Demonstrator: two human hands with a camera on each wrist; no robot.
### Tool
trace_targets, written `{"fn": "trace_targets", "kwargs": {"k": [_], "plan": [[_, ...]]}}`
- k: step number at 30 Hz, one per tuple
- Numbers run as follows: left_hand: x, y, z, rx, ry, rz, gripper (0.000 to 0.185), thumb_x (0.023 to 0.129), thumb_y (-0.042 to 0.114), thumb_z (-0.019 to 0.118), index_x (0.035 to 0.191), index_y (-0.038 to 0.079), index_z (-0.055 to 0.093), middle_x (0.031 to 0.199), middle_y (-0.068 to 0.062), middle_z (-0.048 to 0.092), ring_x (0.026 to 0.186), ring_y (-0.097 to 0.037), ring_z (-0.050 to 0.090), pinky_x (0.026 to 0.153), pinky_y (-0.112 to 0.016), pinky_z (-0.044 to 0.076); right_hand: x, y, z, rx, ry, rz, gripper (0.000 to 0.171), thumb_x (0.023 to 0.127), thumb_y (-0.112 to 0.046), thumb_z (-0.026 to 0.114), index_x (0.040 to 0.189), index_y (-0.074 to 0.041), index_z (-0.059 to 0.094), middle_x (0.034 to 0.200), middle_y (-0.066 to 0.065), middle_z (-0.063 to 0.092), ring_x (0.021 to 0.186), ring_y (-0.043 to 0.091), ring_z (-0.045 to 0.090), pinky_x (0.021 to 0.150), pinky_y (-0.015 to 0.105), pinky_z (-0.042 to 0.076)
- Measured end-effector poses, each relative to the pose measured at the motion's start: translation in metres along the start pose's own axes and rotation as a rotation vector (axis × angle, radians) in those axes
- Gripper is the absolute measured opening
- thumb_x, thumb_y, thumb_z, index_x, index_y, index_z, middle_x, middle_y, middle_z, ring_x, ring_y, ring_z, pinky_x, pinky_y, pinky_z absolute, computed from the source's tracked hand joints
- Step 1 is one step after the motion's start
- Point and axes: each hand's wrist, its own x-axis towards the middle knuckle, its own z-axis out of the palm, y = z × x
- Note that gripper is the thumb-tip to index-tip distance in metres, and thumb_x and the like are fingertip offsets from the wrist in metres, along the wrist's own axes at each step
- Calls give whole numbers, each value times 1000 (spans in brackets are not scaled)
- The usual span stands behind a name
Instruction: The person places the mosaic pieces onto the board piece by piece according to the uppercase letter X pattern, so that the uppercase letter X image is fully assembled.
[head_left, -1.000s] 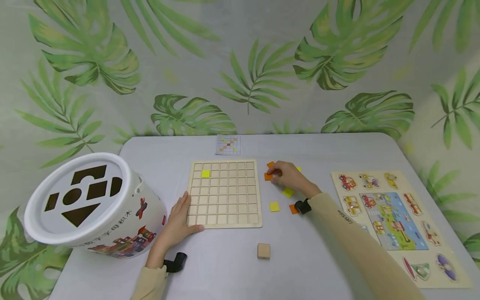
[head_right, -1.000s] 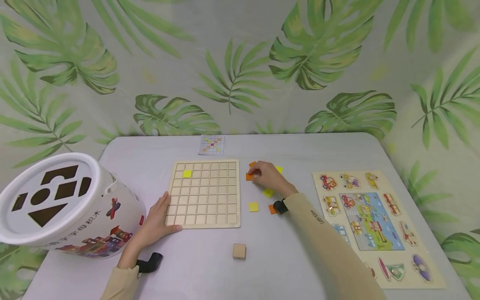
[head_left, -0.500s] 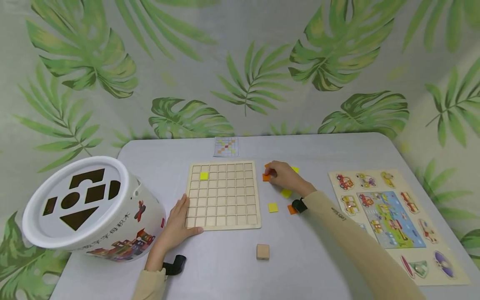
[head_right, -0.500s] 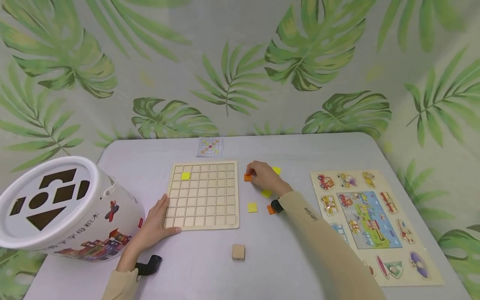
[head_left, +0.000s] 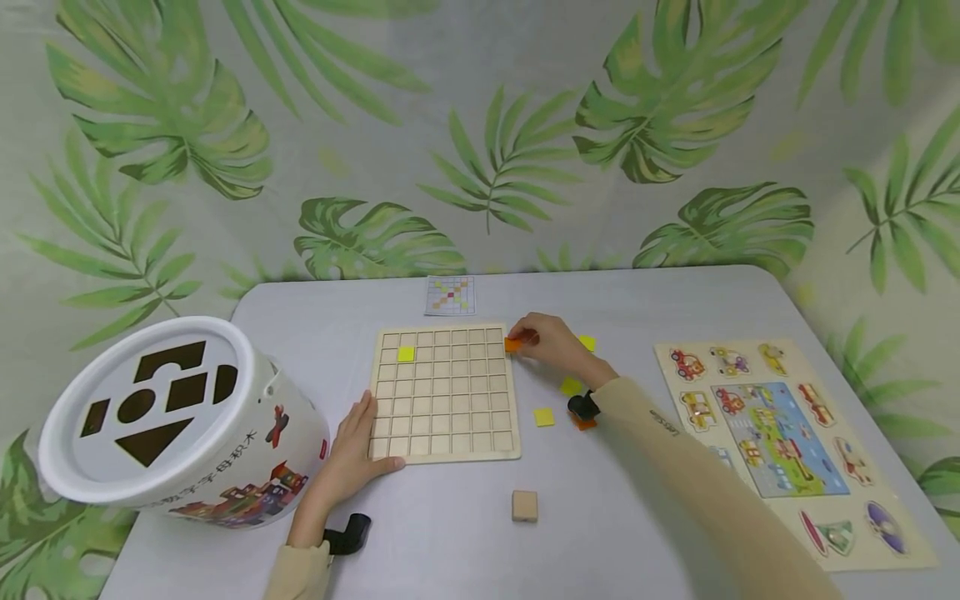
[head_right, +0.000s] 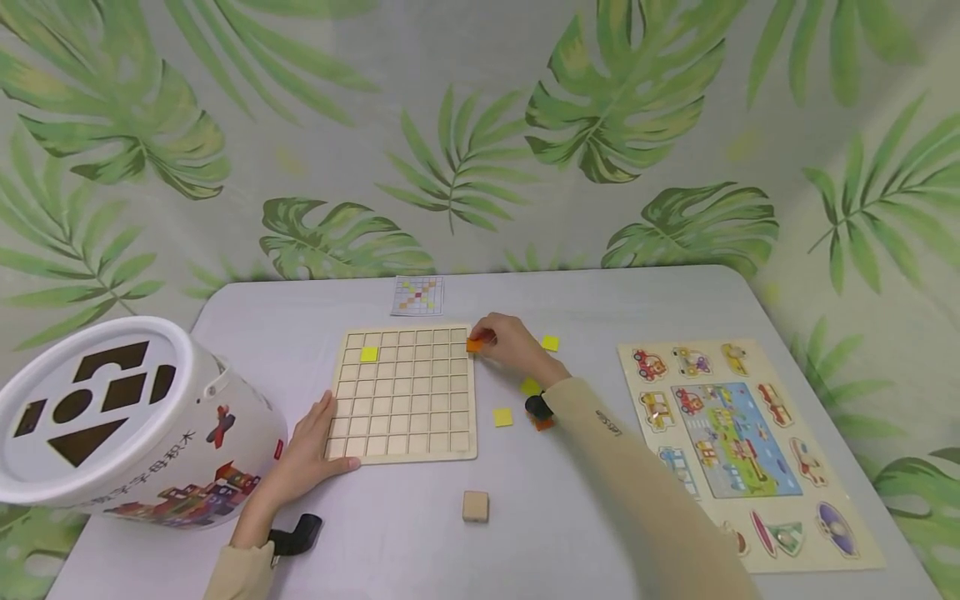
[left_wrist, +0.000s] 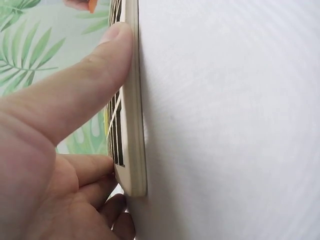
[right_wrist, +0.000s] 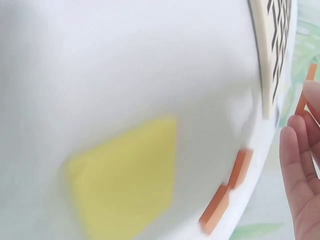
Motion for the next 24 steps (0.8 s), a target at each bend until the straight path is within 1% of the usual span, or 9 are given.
{"fn": "trace_targets", "kwargs": {"k": [5,8,13,18,22,24], "plan": [[0,0,0,1,1,4,103,68,28,77,140,-9,13,148,-19,4,133,-39,0,101,-57,7,14,-11,12,30,-41,-13,21,76,3,65,96,-2,65,93,6,61,84,19,55,75,28,47],[0,-1,0,2,0,6,103,69,28,77,140,-8,13,148,-19,4,133,-39,0,101,-57,7,22,-18,21,7,-68,-13,21,76,4,62,95,-3,65,93,5,61,83,18,54,74,27,46],[0,-2,1,3,-2,0,102,69,28,77,140,-7,13,149,-18,3,133,-38,-1,101,-57,7,33,-28,34,-79,-91,-15,18,76,3,64,92,-4,65,88,4,59,78,16,51,71,26,43],[1,-3,2,10,0,-4,103,69,28,77,140,-7,13,149,-18,3,133,-38,0,101,-57,7,39,-29,40,-126,-92,5,17,75,3,64,90,-5,65,82,3,57,74,16,48,68,27,42],[1,-3,1,12,3,0,102,69,28,77,140,-7,13,149,-18,4,133,-38,0,101,-57,7,40,-29,42,-122,-96,38,17,75,3,63,89,-6,65,82,2,55,74,17,48,68,27,42],[1,-4,1,11,4,2,102,69,27,77,140,-7,13,149,-18,4,133,-38,0,101,-57,7,40,-28,42,-123,-104,36,17,75,2,63,90,-6,65,83,3,55,75,17,48,68,27,42]]}}
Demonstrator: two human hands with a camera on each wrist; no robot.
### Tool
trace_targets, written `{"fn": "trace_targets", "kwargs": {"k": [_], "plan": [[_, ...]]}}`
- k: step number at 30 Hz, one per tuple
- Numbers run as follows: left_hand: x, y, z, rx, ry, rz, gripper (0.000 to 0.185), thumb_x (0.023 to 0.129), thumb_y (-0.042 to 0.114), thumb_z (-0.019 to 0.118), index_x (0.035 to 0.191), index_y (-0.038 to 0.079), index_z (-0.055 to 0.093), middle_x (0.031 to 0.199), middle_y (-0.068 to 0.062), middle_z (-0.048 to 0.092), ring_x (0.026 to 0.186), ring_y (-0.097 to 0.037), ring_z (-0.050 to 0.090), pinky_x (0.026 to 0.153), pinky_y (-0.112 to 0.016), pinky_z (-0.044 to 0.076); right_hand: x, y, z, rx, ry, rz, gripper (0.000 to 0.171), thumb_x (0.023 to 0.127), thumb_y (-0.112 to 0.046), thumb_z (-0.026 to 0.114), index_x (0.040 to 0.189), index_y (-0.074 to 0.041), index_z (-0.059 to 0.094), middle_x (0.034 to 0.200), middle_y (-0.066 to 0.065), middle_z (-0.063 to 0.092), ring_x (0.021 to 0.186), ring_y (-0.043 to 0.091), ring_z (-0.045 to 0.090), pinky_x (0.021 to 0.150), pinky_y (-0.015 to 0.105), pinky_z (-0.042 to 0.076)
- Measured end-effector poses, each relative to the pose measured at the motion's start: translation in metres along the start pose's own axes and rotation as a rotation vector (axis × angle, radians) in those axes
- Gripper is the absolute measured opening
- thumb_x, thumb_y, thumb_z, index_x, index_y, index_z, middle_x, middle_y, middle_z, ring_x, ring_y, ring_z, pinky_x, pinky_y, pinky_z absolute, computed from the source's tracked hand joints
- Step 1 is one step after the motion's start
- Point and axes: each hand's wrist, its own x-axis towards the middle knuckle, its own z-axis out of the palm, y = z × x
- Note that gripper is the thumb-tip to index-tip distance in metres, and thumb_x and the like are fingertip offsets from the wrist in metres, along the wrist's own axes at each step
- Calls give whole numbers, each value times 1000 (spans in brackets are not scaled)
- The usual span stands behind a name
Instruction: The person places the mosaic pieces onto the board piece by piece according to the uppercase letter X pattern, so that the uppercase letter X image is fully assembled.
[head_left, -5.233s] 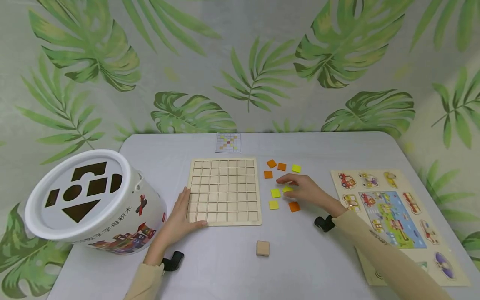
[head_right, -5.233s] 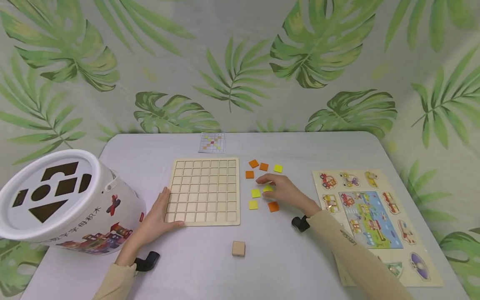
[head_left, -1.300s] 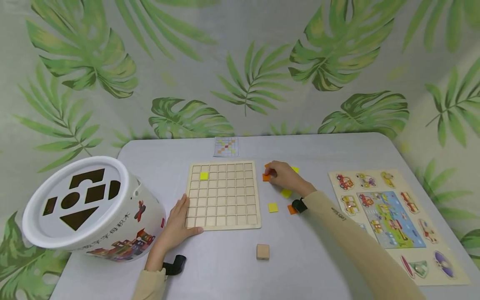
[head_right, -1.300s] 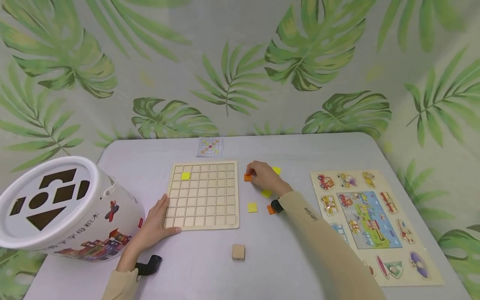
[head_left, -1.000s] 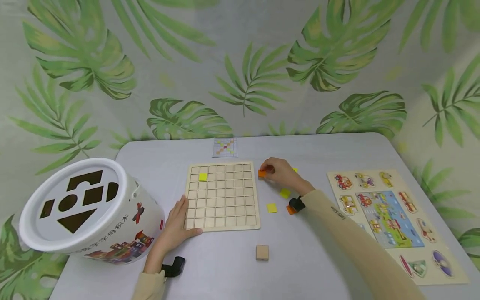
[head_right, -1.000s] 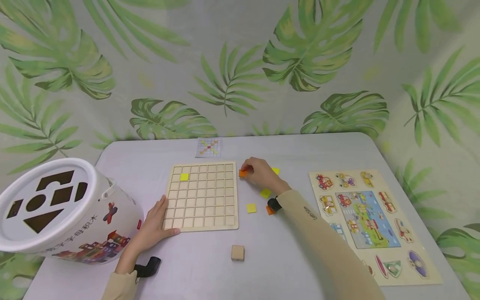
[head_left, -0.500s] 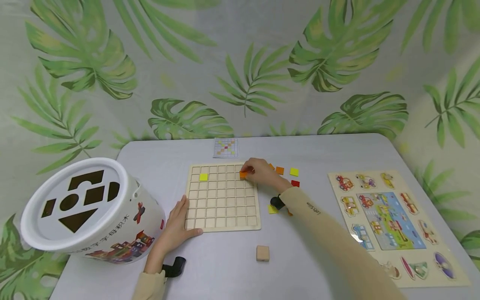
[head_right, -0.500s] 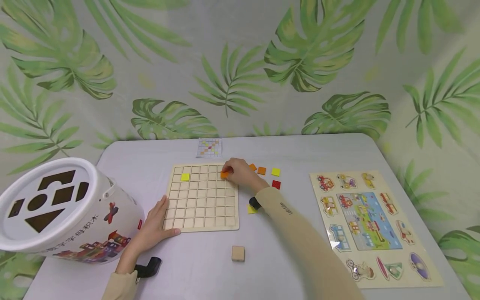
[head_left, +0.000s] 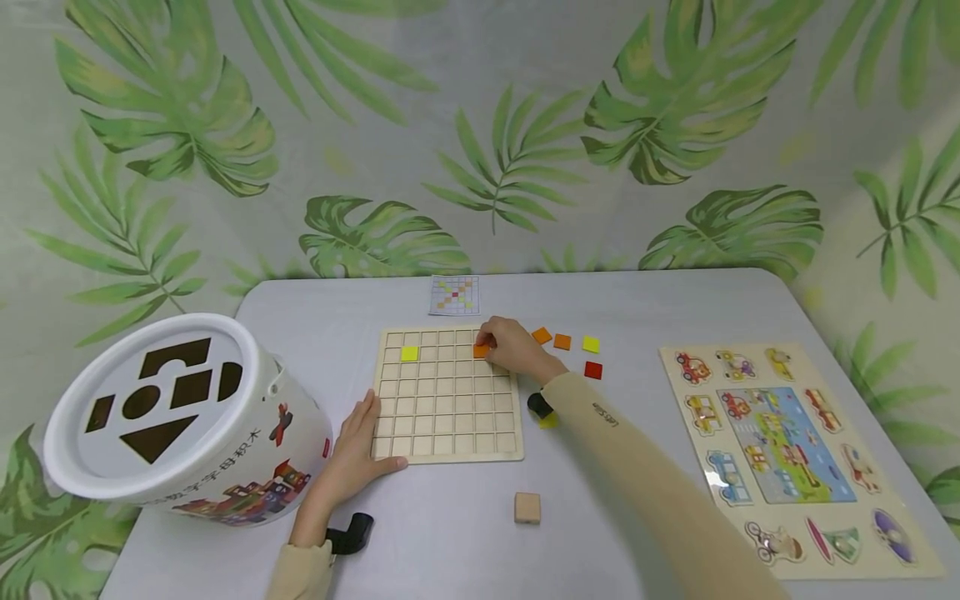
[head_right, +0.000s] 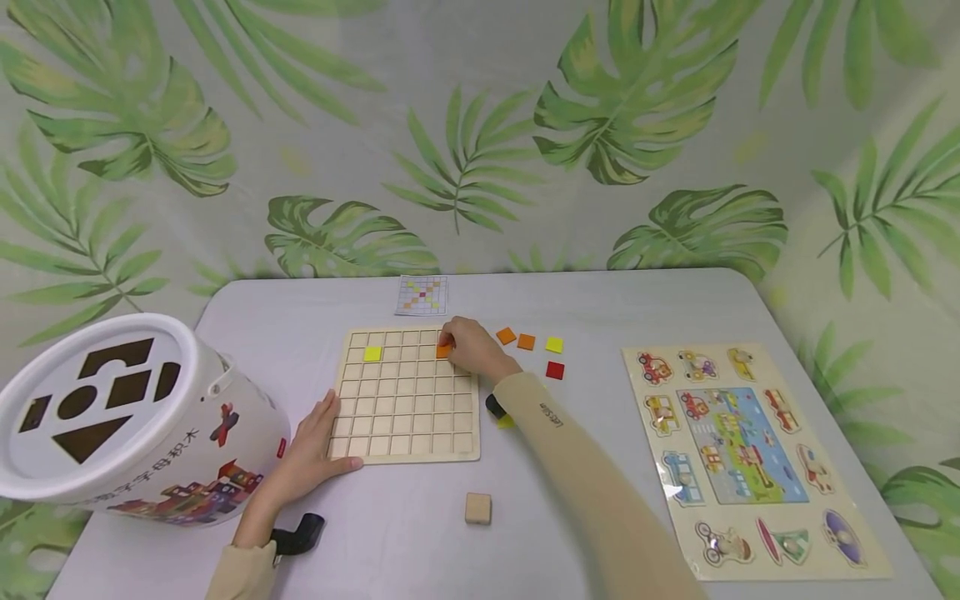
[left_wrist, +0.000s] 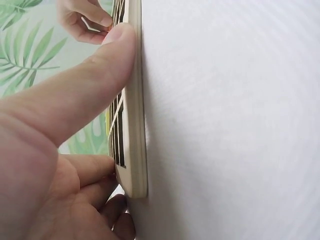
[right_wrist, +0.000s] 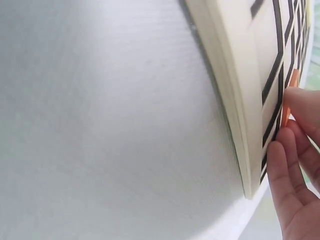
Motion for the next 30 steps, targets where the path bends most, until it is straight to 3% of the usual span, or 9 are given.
{"fn": "trace_targets", "kwargs": {"k": [4,10,20,30], "plan": [[1,1,0,-1,4,6,102,69,26,77,140,-8,13,148,-18,4,133,-38,0,101,-57,7,-6,4,-6,64,3,-3,18,77,0,63,94,-5,65,88,4,58,78,17,51,71,27,43],[1,3,1,-9,10,13,102,69,27,77,140,-8,13,148,-19,4,133,-39,0,101,-57,7,-32,23,-28,206,91,19,19,80,-1,61,99,-3,65,97,7,62,84,18,55,76,31,45],[-1,0,-1,0,23,21,103,68,30,77,139,-9,15,148,-21,6,132,-41,2,99,-59,8,-88,74,-64,198,165,109,19,82,-5,63,102,-2,63,100,9,60,88,21,54,80,38,46],[0,-1,1,-7,3,4,103,69,30,77,141,-7,13,149,-17,4,133,-38,0,101,-56,7,-105,106,-69,147,197,230,24,80,-2,63,104,0,61,104,14,58,92,29,53,80,42,45]]}}
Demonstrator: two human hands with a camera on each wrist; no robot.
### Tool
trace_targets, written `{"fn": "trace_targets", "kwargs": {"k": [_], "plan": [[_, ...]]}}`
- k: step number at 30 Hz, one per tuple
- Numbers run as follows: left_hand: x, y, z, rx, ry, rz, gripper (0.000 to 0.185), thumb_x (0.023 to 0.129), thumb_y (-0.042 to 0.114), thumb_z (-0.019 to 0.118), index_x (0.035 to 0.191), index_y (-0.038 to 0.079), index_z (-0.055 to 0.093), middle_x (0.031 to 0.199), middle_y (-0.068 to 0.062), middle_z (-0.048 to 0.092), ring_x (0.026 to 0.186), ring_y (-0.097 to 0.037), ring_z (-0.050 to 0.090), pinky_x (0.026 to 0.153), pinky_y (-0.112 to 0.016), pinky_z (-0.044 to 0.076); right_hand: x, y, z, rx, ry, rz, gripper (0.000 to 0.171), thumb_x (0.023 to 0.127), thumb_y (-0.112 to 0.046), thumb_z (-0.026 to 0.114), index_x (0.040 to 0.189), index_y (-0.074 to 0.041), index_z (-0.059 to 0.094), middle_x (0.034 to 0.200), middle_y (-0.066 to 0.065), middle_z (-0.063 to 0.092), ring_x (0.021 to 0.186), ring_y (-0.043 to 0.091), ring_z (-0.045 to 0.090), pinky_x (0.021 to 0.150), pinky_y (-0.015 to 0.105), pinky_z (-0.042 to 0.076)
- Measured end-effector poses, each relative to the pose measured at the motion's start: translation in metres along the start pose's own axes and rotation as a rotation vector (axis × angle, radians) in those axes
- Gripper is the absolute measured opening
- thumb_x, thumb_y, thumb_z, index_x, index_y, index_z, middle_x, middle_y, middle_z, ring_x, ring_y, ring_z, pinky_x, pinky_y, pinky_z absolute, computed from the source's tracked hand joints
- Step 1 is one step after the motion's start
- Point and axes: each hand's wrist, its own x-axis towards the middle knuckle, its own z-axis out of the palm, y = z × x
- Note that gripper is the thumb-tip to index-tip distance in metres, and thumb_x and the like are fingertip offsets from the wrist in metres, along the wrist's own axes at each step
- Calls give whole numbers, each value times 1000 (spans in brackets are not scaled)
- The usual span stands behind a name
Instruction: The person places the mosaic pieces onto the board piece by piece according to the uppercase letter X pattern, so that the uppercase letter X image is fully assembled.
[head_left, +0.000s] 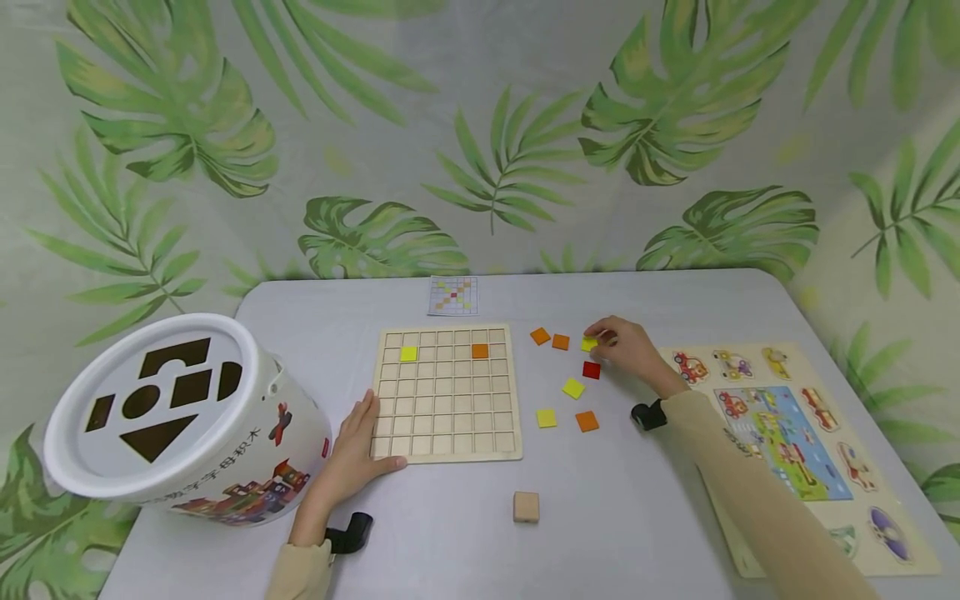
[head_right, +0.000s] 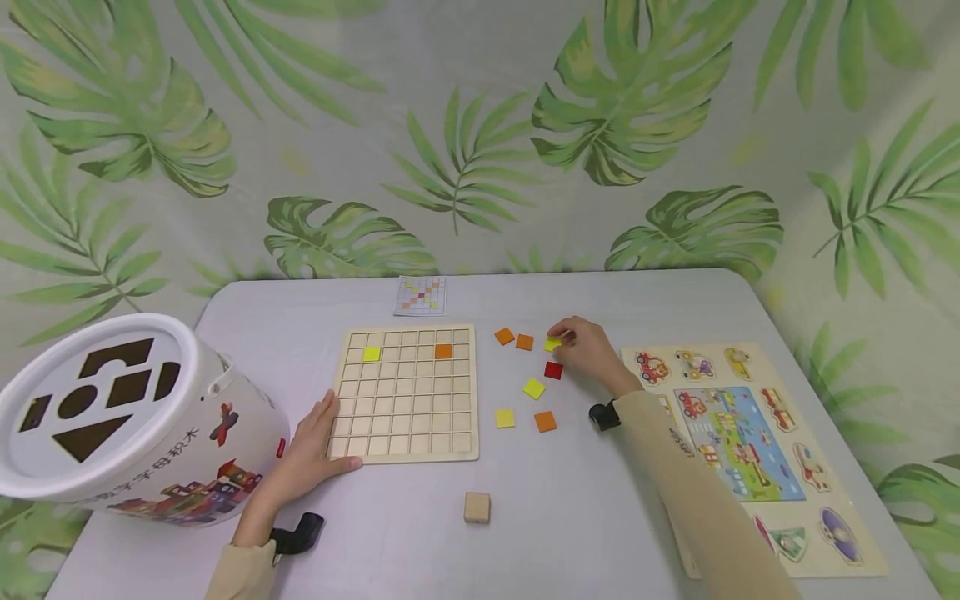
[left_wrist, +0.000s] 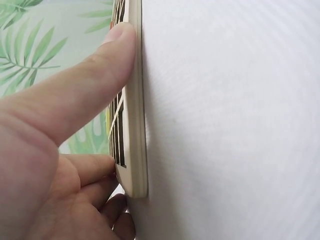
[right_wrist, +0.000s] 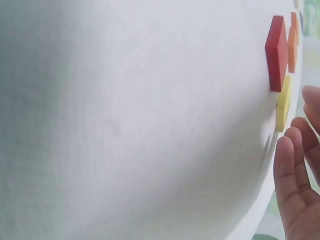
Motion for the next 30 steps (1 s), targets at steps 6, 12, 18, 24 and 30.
{"fn": "trace_targets", "kwargs": {"k": [6,12,18,24,30], "plan": [[-1,2,0,-5,0,-2,103,68,28,77,140,-7,13,149,-17,4,133,-38,0,101,-57,7,6,6,1,-52,-33,37,20,80,-1,62,100,0,61,101,14,56,90,28,51,81,42,44],[-2,4,-1,-9,5,-1,102,69,26,78,140,-7,13,148,-18,4,133,-39,0,101,-58,7,11,1,1,-70,-53,28,19,80,-4,64,98,-2,61,97,12,57,87,26,51,78,39,45],[-1,3,-1,-5,10,7,102,69,28,77,140,-8,14,148,-20,6,132,-40,1,100,-58,7,19,-24,14,-28,-60,-96,18,80,-4,65,97,-2,62,96,10,58,86,24,53,77,37,46],[-1,4,-1,-15,8,5,101,69,27,77,140,-8,14,148,-20,5,132,-40,1,100,-58,6,29,-63,45,24,-96,-240,19,76,-3,69,95,-1,63,92,8,60,81,20,53,74,32,46],[-1,2,0,-14,8,4,102,69,27,77,141,-7,13,148,-18,4,133,-39,0,101,-58,5,44,-100,82,58,-183,-310,16,78,-4,67,94,-4,64,91,4,60,82,17,55,71,24,48]]}}
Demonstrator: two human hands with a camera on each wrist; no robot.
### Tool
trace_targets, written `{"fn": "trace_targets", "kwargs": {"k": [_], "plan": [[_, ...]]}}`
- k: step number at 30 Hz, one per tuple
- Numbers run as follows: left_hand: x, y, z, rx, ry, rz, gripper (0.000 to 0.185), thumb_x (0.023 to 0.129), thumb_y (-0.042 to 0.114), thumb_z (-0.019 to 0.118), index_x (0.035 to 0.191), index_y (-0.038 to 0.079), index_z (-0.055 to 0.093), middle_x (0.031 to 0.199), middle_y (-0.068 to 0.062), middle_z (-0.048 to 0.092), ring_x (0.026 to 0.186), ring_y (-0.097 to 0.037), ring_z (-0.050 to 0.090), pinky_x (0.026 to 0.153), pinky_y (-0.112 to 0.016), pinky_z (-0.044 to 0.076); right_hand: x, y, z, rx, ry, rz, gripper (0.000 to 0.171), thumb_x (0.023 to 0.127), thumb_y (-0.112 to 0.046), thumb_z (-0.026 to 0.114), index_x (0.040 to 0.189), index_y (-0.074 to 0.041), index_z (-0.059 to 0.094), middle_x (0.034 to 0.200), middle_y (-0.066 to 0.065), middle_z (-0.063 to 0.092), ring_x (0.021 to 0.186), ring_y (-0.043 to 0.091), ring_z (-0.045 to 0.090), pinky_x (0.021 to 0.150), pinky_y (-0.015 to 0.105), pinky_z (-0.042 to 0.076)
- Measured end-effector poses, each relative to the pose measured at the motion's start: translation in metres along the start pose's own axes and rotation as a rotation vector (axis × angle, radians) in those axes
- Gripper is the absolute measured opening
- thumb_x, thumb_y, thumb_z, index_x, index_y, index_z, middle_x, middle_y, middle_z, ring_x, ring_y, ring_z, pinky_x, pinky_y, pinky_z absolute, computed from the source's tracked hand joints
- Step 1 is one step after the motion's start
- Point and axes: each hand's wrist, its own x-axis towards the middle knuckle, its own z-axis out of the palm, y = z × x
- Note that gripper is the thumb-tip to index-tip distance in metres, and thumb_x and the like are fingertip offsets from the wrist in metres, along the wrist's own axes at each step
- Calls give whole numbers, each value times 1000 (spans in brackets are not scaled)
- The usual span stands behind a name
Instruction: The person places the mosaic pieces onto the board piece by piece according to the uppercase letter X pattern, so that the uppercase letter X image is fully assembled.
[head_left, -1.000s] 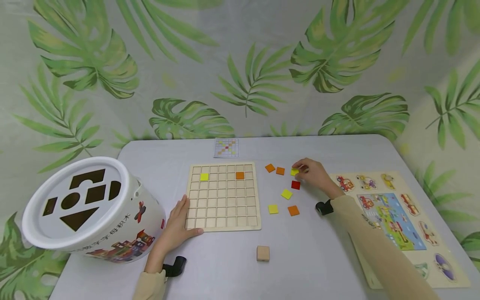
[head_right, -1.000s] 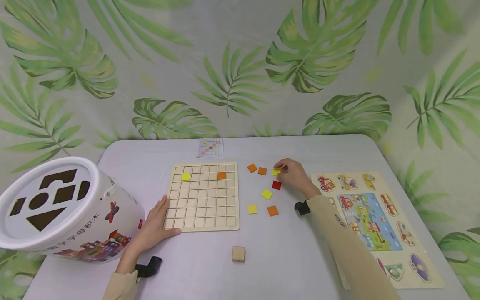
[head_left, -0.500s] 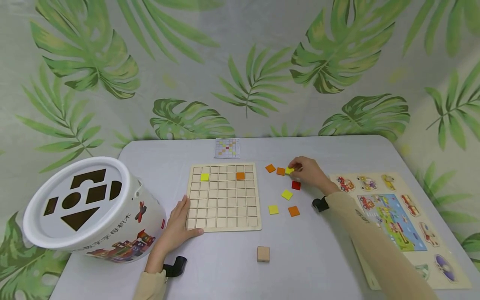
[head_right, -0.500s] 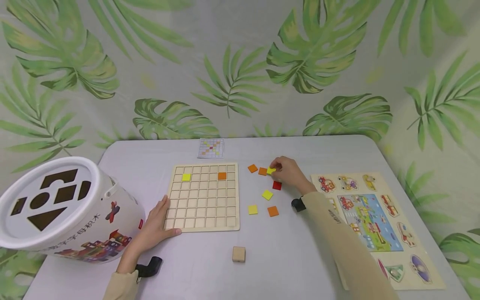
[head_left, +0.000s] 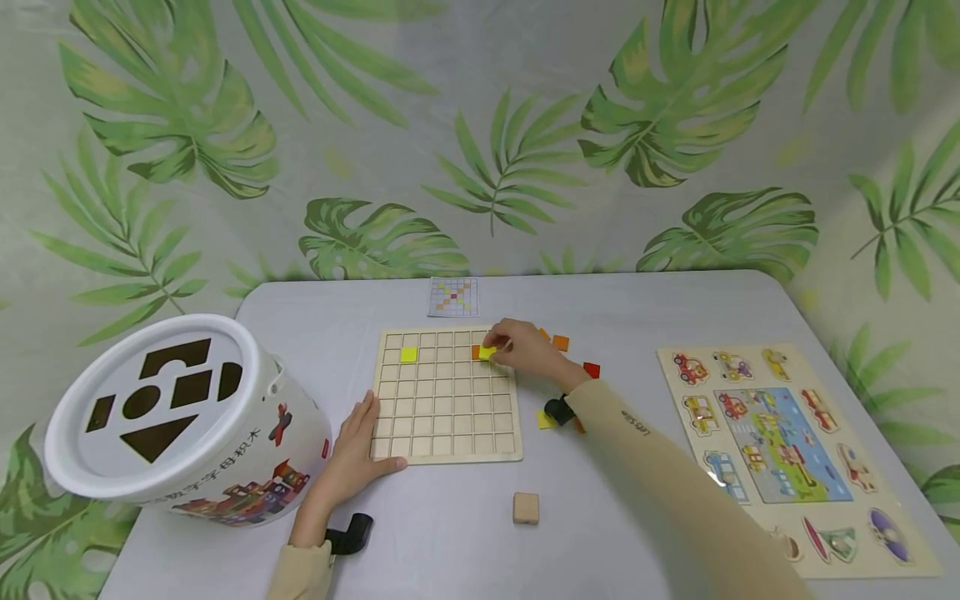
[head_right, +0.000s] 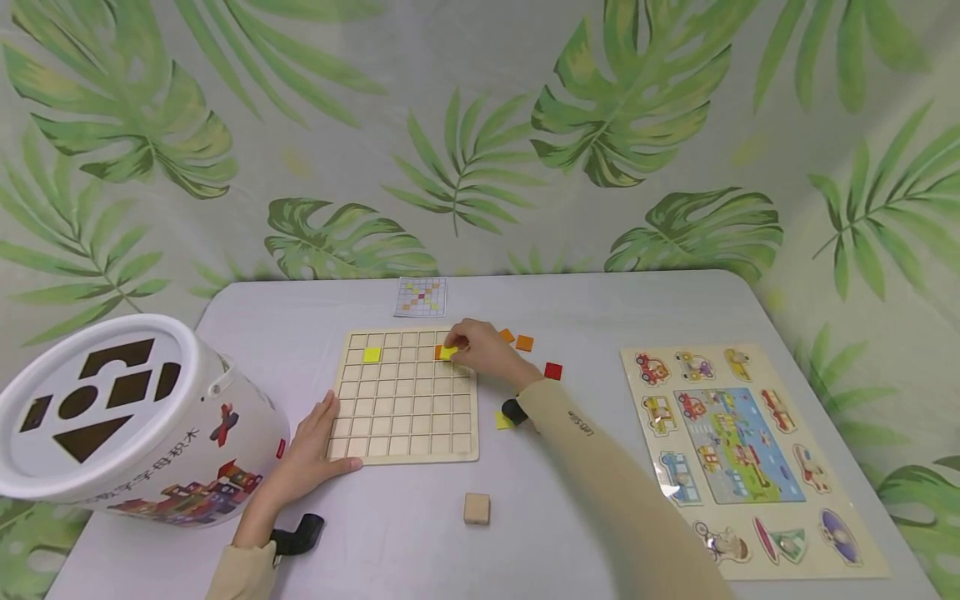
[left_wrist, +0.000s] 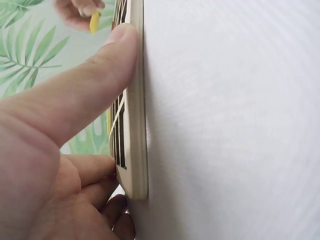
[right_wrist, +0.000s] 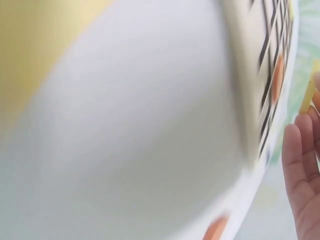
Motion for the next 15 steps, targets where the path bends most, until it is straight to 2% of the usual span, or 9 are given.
{"fn": "trace_targets", "kwargs": {"k": [6,10,15], "plan": [[0,-2,1,4,-1,1,102,69,28,77,141,-6,13,149,-18,4,133,-38,0,100,-58,5,27,-26,31,-31,-81,-19,14,80,-7,67,93,-7,64,88,0,58,79,12,53,70,21,45],[0,-3,1,8,-5,-1,102,70,28,77,141,-6,13,149,-18,3,133,-38,-1,101,-57,6,40,-41,47,-37,-117,-44,13,80,-5,66,93,-5,65,90,3,59,80,12,53,71,21,44],[0,-2,0,11,-9,-6,101,70,29,76,141,-6,13,149,-17,3,133,-38,-1,101,-57,7,50,-49,60,-118,-164,-61,11,81,-5,65,92,-6,65,90,3,59,78,12,51,70,20,42]]}}
